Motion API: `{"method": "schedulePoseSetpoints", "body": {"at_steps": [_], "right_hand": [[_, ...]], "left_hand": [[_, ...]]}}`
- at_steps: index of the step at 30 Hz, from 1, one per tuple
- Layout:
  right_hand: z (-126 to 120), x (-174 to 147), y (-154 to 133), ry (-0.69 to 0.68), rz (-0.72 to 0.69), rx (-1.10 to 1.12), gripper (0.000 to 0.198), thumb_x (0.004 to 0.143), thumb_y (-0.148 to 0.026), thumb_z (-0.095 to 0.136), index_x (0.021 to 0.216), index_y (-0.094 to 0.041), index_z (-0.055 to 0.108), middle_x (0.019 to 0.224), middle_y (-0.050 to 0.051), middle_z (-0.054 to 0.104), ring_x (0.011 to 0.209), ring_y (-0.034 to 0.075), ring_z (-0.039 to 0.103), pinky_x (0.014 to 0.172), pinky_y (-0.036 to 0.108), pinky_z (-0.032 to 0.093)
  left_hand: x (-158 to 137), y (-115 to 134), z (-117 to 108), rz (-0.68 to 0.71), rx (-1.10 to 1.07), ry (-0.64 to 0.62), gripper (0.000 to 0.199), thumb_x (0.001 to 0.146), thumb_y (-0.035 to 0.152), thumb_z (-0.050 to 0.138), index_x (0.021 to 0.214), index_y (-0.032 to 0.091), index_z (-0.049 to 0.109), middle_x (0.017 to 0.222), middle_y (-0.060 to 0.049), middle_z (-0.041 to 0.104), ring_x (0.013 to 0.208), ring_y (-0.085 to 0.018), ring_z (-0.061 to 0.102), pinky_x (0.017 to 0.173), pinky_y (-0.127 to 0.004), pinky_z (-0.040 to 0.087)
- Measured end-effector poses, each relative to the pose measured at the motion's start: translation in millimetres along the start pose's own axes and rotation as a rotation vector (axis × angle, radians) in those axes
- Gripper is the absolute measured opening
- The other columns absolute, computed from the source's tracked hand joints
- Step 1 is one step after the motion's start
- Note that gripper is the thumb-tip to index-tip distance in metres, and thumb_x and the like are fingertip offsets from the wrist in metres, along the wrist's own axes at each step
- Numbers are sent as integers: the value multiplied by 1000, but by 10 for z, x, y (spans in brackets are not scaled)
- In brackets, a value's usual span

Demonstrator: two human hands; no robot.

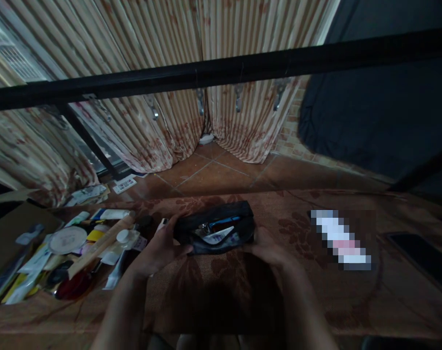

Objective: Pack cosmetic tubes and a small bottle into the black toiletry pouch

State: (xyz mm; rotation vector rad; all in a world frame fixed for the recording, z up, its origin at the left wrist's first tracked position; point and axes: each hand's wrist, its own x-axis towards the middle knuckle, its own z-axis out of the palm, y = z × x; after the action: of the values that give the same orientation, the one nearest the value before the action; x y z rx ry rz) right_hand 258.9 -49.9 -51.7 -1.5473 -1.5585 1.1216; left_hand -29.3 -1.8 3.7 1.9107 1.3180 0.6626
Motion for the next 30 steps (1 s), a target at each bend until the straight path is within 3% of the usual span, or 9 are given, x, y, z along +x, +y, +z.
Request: {"method": "schedulePoseSetpoints", "body": {"at_steps": [2, 4, 6, 9, 16, 20, 24, 30], "right_hand": [[17, 7, -29, -28, -18, 44, 25, 70, -22, 74, 95, -21, 72, 97, 3, 76, 99, 26, 69, 91, 39, 53], [31, 15, -58, -18, -26, 58, 21, 72, -25, 73, 93, -21, 72, 97, 3, 76, 101, 27, 69, 93, 41, 52], [41, 24, -78, 22, -14, 55, 26, 72, -27, 74, 96, -20, 72, 102, 4, 76, 102, 27, 68, 94, 42, 52], [63, 42, -87, 82, 14, 27, 34, 71, -29, 74, 104, -19, 70, 109, 7, 75, 104, 28, 69, 95, 42, 51], [170, 95, -164, 337, 60, -25, 31, 76, -33, 71, 104, -18, 67, 106, 9, 76, 100, 27, 71, 90, 40, 53], [184, 86, -247, 336, 81, 37, 36, 76, -33, 72, 108, -19, 64, 108, 10, 75, 98, 25, 71, 88, 38, 54], [190, 88, -263, 347, 89, 120, 55, 73, -31, 74, 124, -20, 57, 111, 9, 74, 100, 23, 71, 90, 38, 54], [237, 168, -236, 385, -71, 255, 85, 70, -22, 75, 146, -23, 37, 133, 9, 62, 119, 22, 62, 105, 41, 47]], "left_hand": [[92, 12, 9, -40, -94, -78, 45, 68, 27, 73, 110, 15, 67, 99, -7, 73, 95, -26, 67, 86, -38, 53], [177, -19, 34, -59, -216, -46, 28, 72, 28, 68, 96, 14, 68, 84, -3, 71, 81, -22, 67, 77, -33, 53], [254, -77, 73, -54, -286, 9, 20, 74, 29, 66, 88, 15, 67, 74, 0, 67, 70, -18, 63, 68, -29, 50], [354, -142, 134, -10, -218, 92, 17, 74, 29, 66, 85, 17, 67, 71, 3, 62, 67, -15, 58, 64, -26, 45], [534, -196, 228, 29, -368, 265, 22, 71, 32, 67, 87, 17, 64, 81, 0, 65, 77, -17, 60, 73, -28, 47], [573, -266, 253, 26, -399, 293, 29, 72, 33, 65, 97, 17, 65, 90, -2, 68, 85, -20, 63, 79, -31, 49], [557, -231, 274, 46, -380, 311, 41, 69, 24, 63, 110, 18, 63, 107, -5, 69, 101, -23, 64, 94, -37, 48], [429, -161, 355, -50, -341, 427, 64, 64, 13, 59, 128, 19, 54, 120, -6, 65, 112, -24, 61, 100, -38, 48]]}}
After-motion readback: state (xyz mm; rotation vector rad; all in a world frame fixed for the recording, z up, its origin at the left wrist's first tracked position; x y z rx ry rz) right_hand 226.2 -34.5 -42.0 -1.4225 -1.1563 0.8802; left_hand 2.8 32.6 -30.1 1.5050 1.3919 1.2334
